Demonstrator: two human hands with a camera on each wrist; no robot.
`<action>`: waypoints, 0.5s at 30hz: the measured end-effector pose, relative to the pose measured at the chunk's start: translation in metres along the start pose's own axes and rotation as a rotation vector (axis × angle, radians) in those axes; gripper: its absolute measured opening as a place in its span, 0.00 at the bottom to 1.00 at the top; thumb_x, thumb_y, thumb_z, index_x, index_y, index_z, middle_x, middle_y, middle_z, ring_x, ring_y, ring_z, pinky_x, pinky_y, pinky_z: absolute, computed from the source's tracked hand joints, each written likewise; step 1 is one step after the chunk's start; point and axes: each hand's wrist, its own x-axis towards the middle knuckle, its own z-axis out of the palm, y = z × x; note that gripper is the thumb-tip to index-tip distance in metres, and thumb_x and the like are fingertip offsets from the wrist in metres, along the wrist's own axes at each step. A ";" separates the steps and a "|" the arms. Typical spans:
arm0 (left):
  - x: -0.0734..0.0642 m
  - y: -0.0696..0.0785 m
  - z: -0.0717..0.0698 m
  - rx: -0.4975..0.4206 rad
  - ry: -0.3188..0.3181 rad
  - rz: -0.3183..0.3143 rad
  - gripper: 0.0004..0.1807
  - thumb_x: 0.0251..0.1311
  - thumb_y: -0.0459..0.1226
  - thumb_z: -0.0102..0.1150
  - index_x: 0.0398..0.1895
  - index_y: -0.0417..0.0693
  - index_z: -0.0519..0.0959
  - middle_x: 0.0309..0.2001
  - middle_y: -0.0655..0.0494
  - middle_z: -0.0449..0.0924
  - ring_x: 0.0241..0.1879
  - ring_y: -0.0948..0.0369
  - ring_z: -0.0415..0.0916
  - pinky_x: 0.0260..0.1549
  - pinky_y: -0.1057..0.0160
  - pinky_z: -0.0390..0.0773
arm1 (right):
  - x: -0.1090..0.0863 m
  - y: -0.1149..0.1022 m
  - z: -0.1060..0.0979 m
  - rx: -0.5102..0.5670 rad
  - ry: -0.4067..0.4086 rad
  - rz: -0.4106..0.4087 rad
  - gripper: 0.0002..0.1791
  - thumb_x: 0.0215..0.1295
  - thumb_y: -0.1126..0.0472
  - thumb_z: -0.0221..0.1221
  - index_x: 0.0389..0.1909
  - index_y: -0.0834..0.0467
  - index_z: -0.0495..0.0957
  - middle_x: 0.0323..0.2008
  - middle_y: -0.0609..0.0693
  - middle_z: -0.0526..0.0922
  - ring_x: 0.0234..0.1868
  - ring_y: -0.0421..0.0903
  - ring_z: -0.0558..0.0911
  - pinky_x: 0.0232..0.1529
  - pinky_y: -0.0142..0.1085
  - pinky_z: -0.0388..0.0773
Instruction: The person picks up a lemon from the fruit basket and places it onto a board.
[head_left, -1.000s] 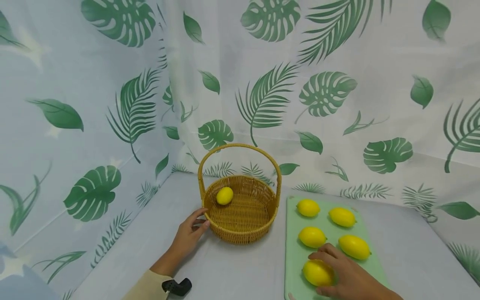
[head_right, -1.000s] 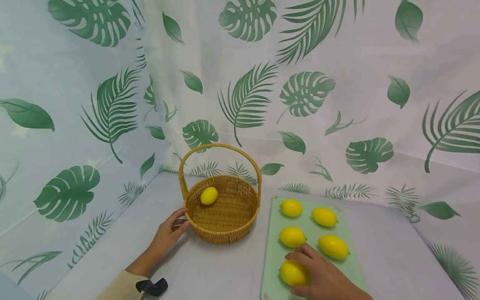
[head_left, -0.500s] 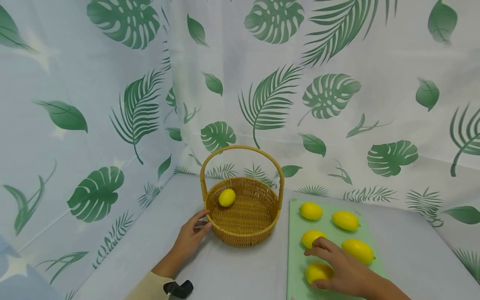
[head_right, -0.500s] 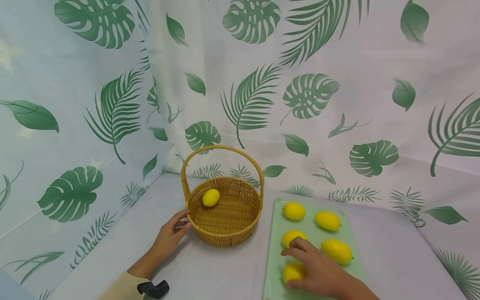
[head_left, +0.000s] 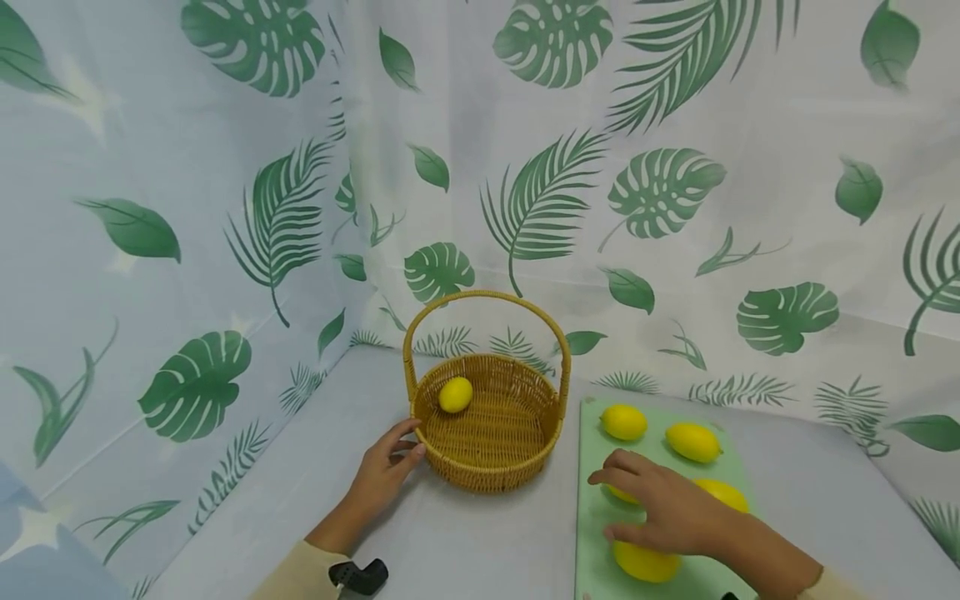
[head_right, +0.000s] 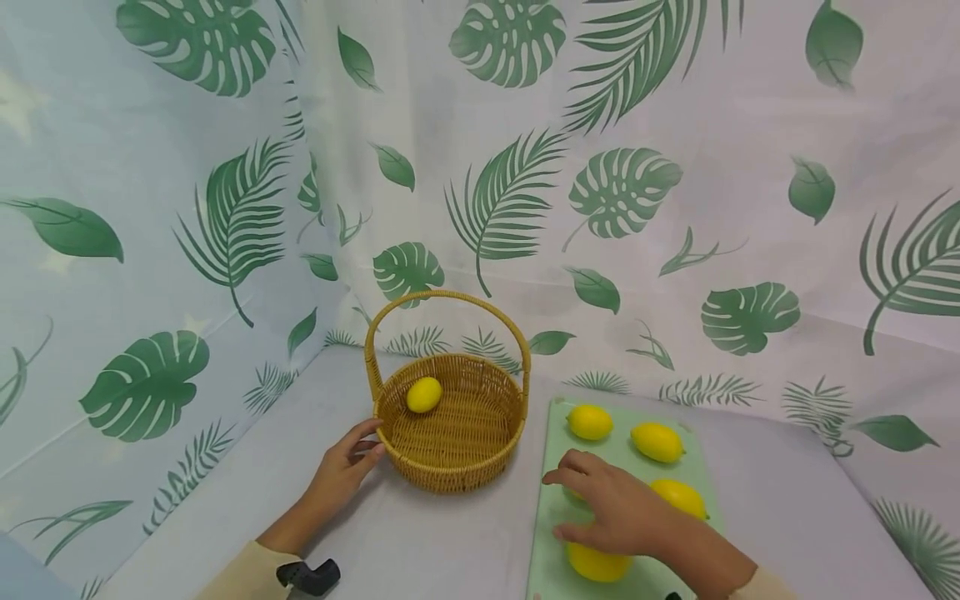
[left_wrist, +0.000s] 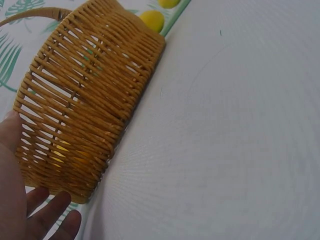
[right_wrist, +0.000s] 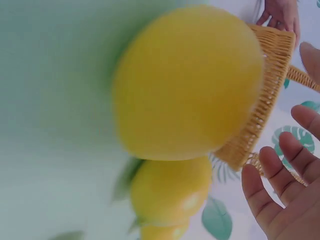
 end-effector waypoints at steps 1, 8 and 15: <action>0.000 0.000 0.000 -0.001 -0.002 -0.001 0.28 0.66 0.50 0.58 0.66 0.51 0.70 0.63 0.55 0.71 0.50 0.59 0.77 0.44 0.60 0.78 | 0.003 -0.001 -0.002 0.007 -0.016 0.011 0.27 0.57 0.39 0.66 0.57 0.37 0.73 0.47 0.33 0.68 0.44 0.37 0.74 0.45 0.36 0.77; 0.001 0.005 -0.002 0.005 -0.013 -0.004 0.29 0.67 0.51 0.57 0.67 0.49 0.70 0.64 0.57 0.70 0.51 0.59 0.77 0.45 0.57 0.78 | 0.028 -0.008 -0.008 0.020 -0.067 0.014 0.27 0.61 0.34 0.59 0.59 0.38 0.72 0.53 0.34 0.69 0.50 0.37 0.74 0.52 0.40 0.76; 0.000 0.004 -0.002 0.002 -0.028 -0.005 0.29 0.67 0.50 0.57 0.67 0.49 0.70 0.64 0.56 0.70 0.51 0.58 0.77 0.46 0.56 0.78 | 0.048 -0.017 -0.009 0.030 -0.118 0.028 0.29 0.61 0.35 0.60 0.61 0.41 0.72 0.57 0.36 0.69 0.55 0.38 0.72 0.56 0.42 0.74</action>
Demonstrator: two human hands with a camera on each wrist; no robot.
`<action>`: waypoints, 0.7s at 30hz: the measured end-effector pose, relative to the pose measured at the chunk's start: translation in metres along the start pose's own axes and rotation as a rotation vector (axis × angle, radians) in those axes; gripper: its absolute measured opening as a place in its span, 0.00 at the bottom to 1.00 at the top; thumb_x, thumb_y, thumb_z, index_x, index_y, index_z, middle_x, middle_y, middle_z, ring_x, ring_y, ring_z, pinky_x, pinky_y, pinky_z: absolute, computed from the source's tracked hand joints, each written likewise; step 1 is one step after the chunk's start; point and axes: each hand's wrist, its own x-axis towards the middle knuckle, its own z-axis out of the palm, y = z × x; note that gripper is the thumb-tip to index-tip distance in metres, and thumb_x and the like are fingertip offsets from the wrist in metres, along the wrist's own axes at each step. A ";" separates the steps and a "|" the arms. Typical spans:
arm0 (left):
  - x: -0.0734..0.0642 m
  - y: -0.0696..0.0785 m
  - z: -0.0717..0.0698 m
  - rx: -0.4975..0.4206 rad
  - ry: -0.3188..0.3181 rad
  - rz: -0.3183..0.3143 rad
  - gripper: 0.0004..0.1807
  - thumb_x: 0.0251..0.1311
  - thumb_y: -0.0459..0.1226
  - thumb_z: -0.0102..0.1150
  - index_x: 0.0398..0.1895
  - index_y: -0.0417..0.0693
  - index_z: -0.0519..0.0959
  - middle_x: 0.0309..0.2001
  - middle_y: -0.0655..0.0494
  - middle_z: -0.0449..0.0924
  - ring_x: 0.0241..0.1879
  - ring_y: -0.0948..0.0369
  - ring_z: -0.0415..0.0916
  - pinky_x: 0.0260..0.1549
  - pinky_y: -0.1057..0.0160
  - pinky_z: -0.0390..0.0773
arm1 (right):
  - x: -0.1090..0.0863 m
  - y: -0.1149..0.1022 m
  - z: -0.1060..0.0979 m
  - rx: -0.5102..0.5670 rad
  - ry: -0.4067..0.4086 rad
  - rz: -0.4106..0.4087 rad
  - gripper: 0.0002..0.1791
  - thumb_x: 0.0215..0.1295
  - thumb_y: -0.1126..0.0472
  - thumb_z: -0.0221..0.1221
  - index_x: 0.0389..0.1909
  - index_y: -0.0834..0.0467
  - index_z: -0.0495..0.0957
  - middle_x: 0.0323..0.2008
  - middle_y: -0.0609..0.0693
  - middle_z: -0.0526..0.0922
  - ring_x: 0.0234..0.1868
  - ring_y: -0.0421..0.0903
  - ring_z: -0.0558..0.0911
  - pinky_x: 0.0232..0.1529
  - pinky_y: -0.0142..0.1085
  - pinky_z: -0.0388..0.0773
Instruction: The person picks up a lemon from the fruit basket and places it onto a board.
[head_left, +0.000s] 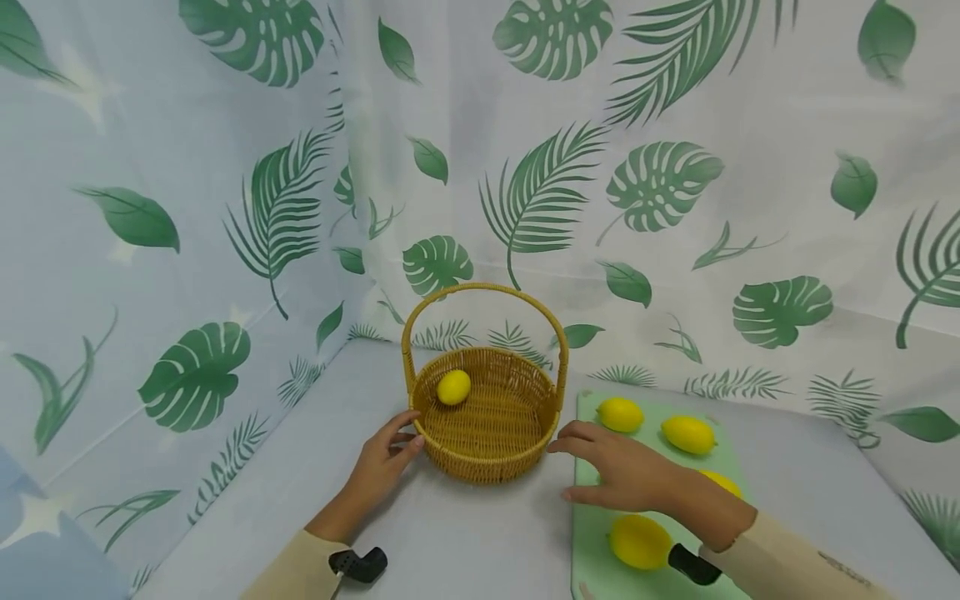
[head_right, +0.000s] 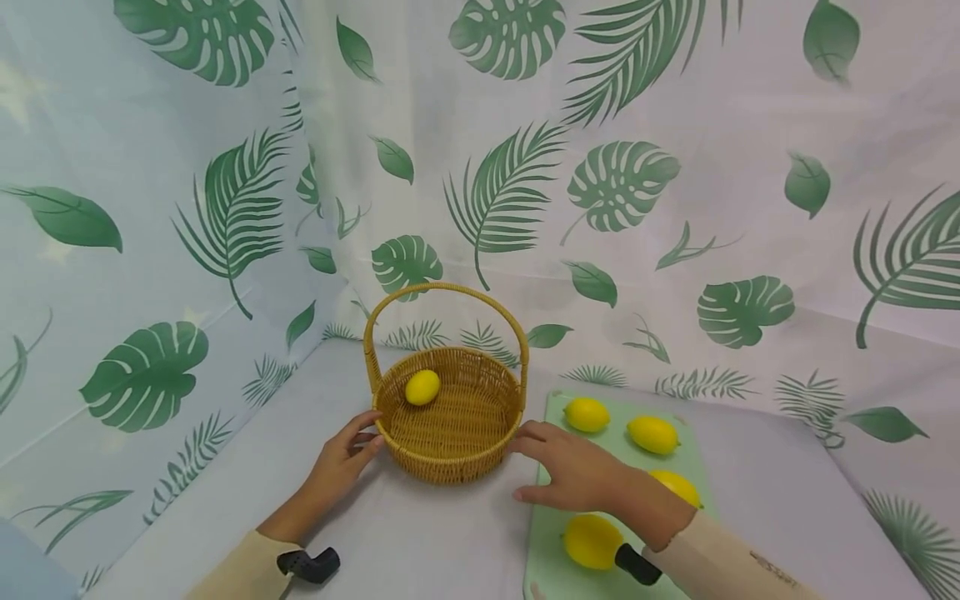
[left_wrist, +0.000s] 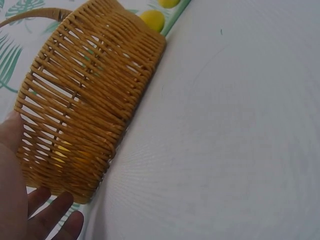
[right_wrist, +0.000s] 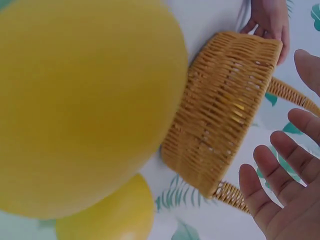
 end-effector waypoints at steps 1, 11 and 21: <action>0.001 0.000 0.000 -0.002 -0.002 0.004 0.29 0.67 0.50 0.57 0.68 0.48 0.69 0.65 0.55 0.70 0.51 0.57 0.77 0.46 0.56 0.78 | 0.002 -0.001 -0.001 0.000 -0.007 -0.002 0.29 0.62 0.36 0.61 0.62 0.42 0.72 0.58 0.36 0.69 0.56 0.39 0.72 0.57 0.43 0.74; -0.003 0.000 0.000 0.007 0.010 -0.012 0.29 0.67 0.50 0.57 0.67 0.49 0.69 0.64 0.56 0.70 0.52 0.57 0.77 0.47 0.55 0.78 | 0.021 -0.011 -0.001 -0.019 0.024 -0.053 0.30 0.63 0.35 0.59 0.61 0.47 0.73 0.59 0.39 0.69 0.58 0.41 0.71 0.57 0.42 0.73; 0.002 -0.001 -0.001 0.001 0.003 0.018 0.28 0.68 0.49 0.57 0.67 0.49 0.70 0.63 0.56 0.71 0.50 0.58 0.77 0.46 0.54 0.78 | 0.050 -0.012 -0.014 -0.020 0.118 -0.088 0.28 0.63 0.45 0.64 0.61 0.52 0.73 0.57 0.45 0.72 0.55 0.46 0.74 0.54 0.43 0.75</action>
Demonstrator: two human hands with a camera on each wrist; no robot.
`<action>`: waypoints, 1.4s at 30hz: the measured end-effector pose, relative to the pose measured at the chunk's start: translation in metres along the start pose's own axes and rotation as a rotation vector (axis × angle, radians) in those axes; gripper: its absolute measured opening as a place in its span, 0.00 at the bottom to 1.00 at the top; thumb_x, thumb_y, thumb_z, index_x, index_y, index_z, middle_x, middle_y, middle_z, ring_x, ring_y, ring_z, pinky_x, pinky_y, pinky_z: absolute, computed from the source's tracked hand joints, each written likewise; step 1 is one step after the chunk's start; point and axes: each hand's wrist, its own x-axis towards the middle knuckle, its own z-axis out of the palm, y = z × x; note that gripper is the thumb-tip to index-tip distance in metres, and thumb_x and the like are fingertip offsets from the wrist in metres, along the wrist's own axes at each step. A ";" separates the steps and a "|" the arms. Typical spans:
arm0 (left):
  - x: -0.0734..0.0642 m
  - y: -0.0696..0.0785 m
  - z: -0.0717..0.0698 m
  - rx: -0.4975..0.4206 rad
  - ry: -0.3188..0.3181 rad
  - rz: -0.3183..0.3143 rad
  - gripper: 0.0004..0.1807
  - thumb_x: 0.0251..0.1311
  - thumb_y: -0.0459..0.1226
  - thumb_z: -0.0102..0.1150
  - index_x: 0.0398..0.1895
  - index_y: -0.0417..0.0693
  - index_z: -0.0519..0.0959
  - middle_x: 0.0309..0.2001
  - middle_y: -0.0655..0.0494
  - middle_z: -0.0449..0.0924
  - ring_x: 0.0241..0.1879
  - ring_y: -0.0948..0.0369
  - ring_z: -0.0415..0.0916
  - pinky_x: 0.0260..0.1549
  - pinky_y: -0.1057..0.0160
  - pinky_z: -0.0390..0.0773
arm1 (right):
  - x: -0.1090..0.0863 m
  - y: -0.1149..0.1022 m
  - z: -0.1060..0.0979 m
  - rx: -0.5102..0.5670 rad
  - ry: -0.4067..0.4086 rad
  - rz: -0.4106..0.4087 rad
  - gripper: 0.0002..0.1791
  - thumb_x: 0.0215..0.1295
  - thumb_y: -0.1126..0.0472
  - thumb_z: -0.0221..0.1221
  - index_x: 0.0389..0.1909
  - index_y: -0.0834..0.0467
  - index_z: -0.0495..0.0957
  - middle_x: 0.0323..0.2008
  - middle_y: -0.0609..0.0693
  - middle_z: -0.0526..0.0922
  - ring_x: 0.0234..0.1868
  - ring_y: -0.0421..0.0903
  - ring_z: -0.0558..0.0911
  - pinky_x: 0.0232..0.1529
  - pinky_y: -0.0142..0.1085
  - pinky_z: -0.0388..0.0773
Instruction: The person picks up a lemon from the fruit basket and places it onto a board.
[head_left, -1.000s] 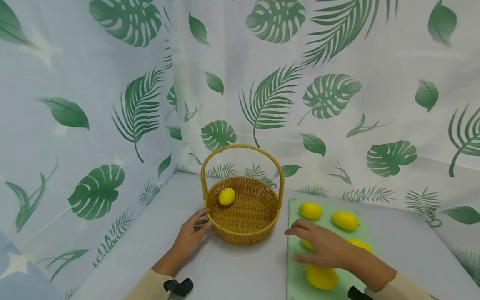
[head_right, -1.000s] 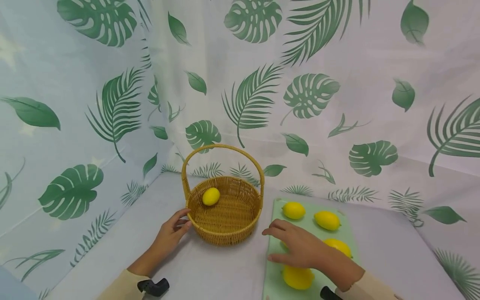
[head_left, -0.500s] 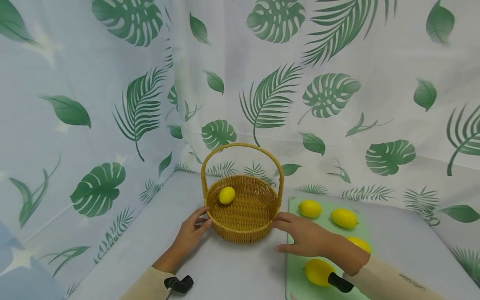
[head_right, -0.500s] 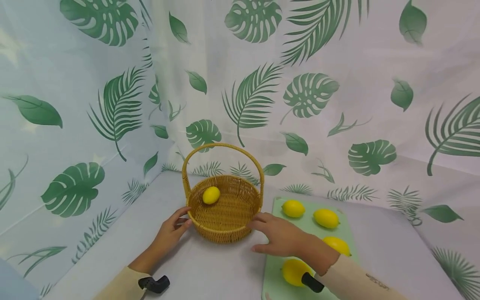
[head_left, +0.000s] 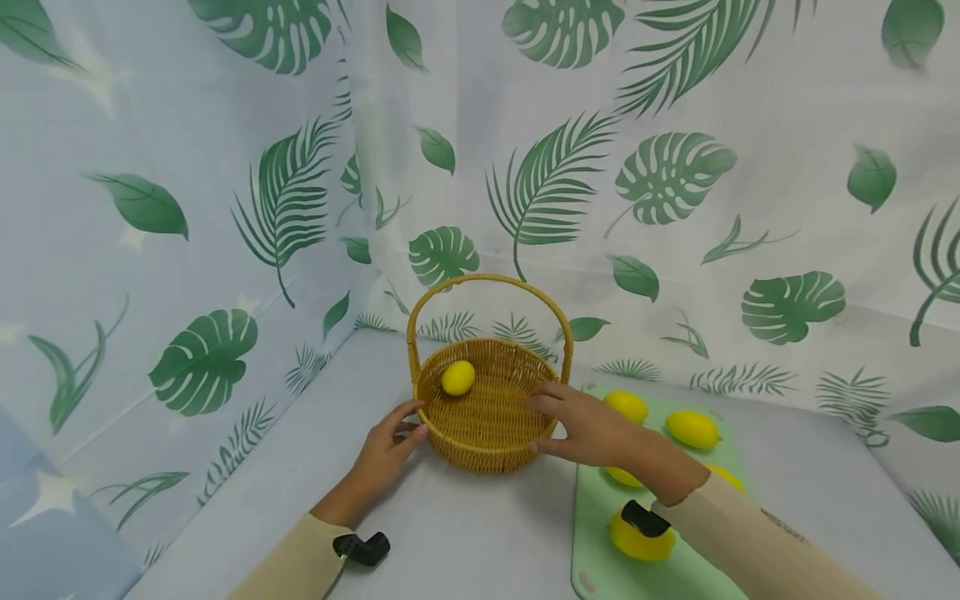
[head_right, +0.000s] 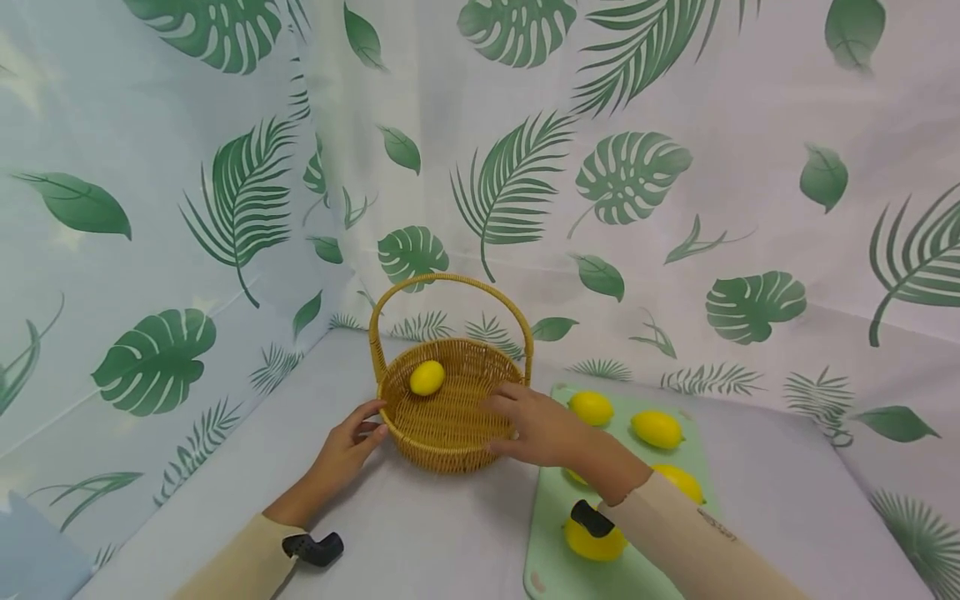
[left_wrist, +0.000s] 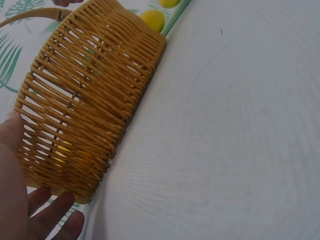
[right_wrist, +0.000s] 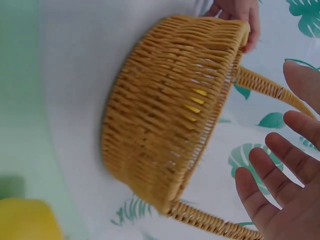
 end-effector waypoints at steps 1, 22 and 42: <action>0.001 0.000 0.000 -0.003 0.001 0.004 0.28 0.68 0.48 0.57 0.67 0.48 0.70 0.63 0.55 0.71 0.50 0.58 0.77 0.46 0.54 0.78 | 0.004 -0.001 -0.001 -0.001 -0.003 -0.001 0.29 0.63 0.45 0.64 0.61 0.53 0.73 0.58 0.47 0.72 0.55 0.47 0.74 0.54 0.44 0.75; -0.001 0.001 0.002 0.013 -0.024 -0.018 0.30 0.68 0.51 0.56 0.68 0.48 0.69 0.65 0.54 0.69 0.52 0.57 0.77 0.46 0.57 0.78 | 0.051 -0.006 0.016 -0.029 -0.116 0.086 0.25 0.66 0.48 0.62 0.63 0.45 0.72 0.59 0.44 0.71 0.58 0.45 0.72 0.58 0.43 0.72; -0.003 0.000 0.002 0.001 0.016 -0.022 0.28 0.67 0.48 0.58 0.67 0.49 0.70 0.64 0.55 0.70 0.51 0.58 0.77 0.45 0.59 0.78 | 0.104 0.003 0.039 -0.069 -0.161 0.122 0.26 0.67 0.48 0.61 0.64 0.50 0.74 0.59 0.45 0.72 0.58 0.44 0.73 0.61 0.43 0.69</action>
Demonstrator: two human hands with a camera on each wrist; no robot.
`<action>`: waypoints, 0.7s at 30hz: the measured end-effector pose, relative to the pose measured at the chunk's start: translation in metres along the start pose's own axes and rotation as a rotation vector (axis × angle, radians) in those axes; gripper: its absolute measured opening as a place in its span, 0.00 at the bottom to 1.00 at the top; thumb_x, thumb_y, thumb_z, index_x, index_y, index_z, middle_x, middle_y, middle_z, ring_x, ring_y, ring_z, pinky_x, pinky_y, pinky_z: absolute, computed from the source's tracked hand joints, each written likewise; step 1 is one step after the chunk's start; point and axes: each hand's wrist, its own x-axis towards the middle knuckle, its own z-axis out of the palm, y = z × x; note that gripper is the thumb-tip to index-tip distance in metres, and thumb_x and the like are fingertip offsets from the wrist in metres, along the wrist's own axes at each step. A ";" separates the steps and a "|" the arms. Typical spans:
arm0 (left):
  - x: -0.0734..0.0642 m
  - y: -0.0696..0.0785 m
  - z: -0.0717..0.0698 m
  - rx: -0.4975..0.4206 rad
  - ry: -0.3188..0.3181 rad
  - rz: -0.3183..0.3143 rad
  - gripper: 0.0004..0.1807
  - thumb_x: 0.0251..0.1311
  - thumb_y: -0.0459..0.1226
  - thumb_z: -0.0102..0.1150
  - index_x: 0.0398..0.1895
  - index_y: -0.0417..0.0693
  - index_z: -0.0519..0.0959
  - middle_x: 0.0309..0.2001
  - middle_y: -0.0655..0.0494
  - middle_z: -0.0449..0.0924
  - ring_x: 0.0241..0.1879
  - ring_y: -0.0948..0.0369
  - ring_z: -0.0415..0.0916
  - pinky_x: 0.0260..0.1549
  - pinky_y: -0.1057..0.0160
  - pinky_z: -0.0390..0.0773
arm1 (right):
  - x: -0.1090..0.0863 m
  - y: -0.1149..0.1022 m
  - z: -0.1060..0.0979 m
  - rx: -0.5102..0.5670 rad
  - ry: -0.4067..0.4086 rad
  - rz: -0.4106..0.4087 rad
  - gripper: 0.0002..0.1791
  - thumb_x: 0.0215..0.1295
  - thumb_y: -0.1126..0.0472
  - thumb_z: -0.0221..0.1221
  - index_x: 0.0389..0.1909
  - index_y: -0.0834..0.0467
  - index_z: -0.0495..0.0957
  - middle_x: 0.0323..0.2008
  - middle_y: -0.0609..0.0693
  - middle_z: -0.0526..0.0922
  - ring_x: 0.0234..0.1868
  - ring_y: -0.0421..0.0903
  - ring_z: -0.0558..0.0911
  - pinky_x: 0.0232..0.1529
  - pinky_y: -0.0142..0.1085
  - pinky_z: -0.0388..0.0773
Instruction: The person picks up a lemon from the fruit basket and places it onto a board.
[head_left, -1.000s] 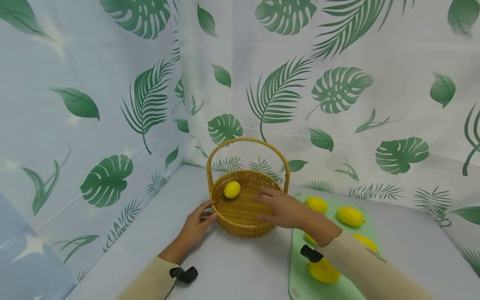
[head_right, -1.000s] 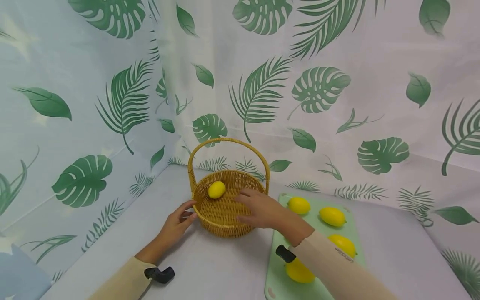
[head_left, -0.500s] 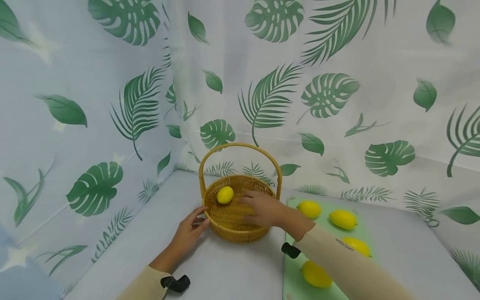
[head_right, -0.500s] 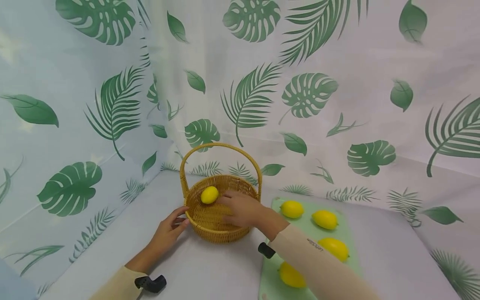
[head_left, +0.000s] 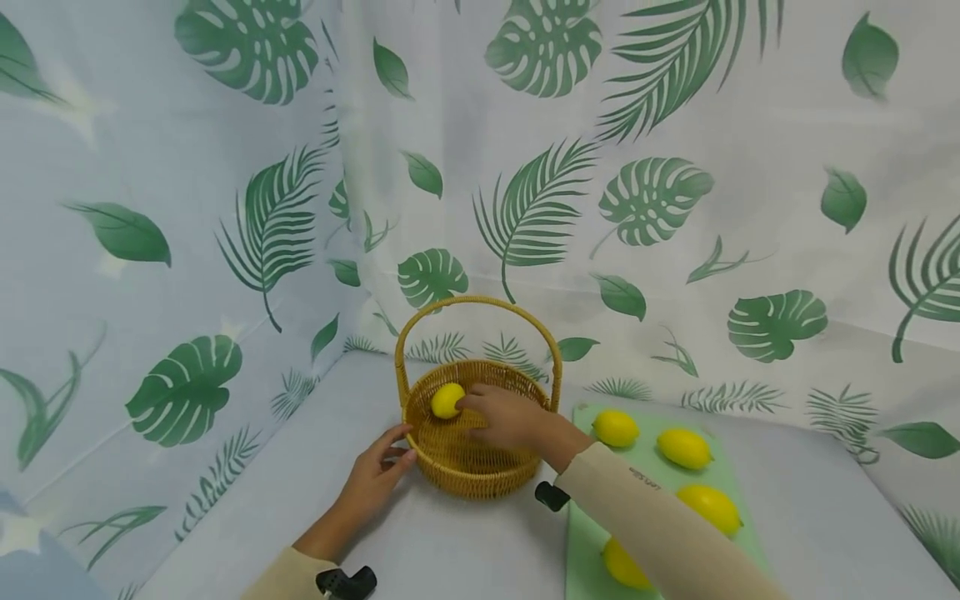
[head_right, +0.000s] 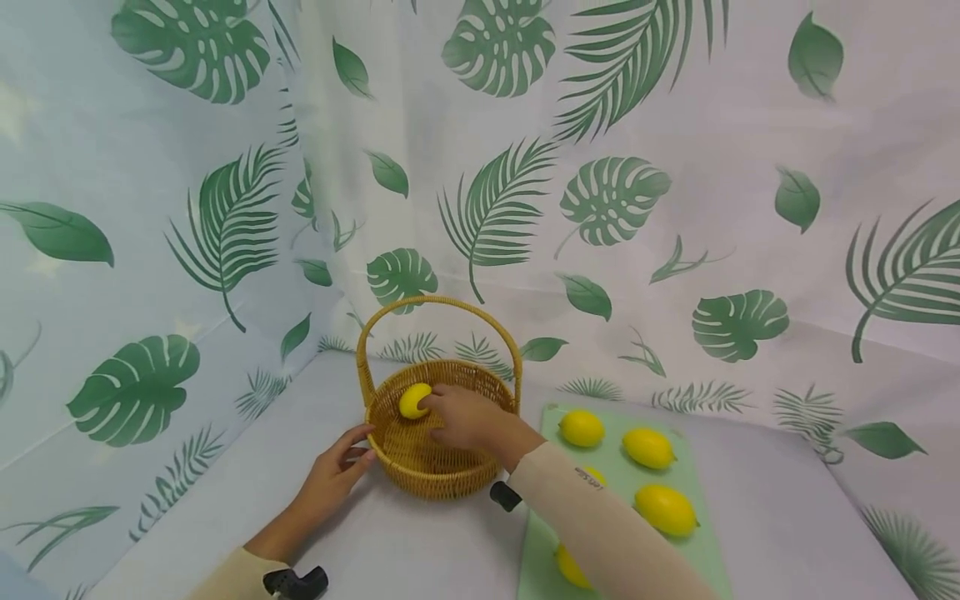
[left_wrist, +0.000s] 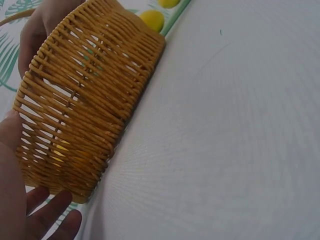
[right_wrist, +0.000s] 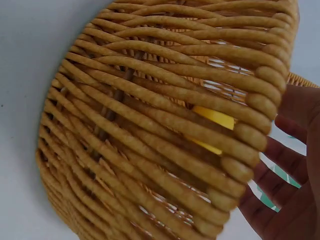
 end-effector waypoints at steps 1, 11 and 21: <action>0.000 0.000 0.001 0.002 -0.001 -0.001 0.28 0.67 0.49 0.58 0.67 0.49 0.70 0.64 0.55 0.70 0.51 0.58 0.77 0.45 0.59 0.78 | 0.001 0.000 0.001 -0.001 -0.004 0.001 0.26 0.67 0.48 0.61 0.64 0.50 0.74 0.58 0.45 0.73 0.58 0.44 0.73 0.62 0.43 0.69; -0.004 0.001 0.000 0.023 -0.003 -0.020 0.28 0.67 0.50 0.57 0.67 0.50 0.70 0.64 0.56 0.70 0.51 0.59 0.76 0.46 0.58 0.78 | 0.018 0.000 0.006 -0.041 -0.038 0.025 0.25 0.66 0.50 0.62 0.63 0.50 0.74 0.58 0.46 0.73 0.58 0.43 0.74 0.61 0.41 0.70; -0.001 0.001 0.000 0.002 0.000 0.000 0.27 0.67 0.48 0.58 0.67 0.49 0.70 0.64 0.57 0.71 0.51 0.58 0.77 0.45 0.59 0.78 | 0.032 0.001 0.005 -0.059 -0.069 0.061 0.24 0.67 0.49 0.61 0.63 0.49 0.74 0.63 0.49 0.70 0.63 0.47 0.70 0.64 0.43 0.66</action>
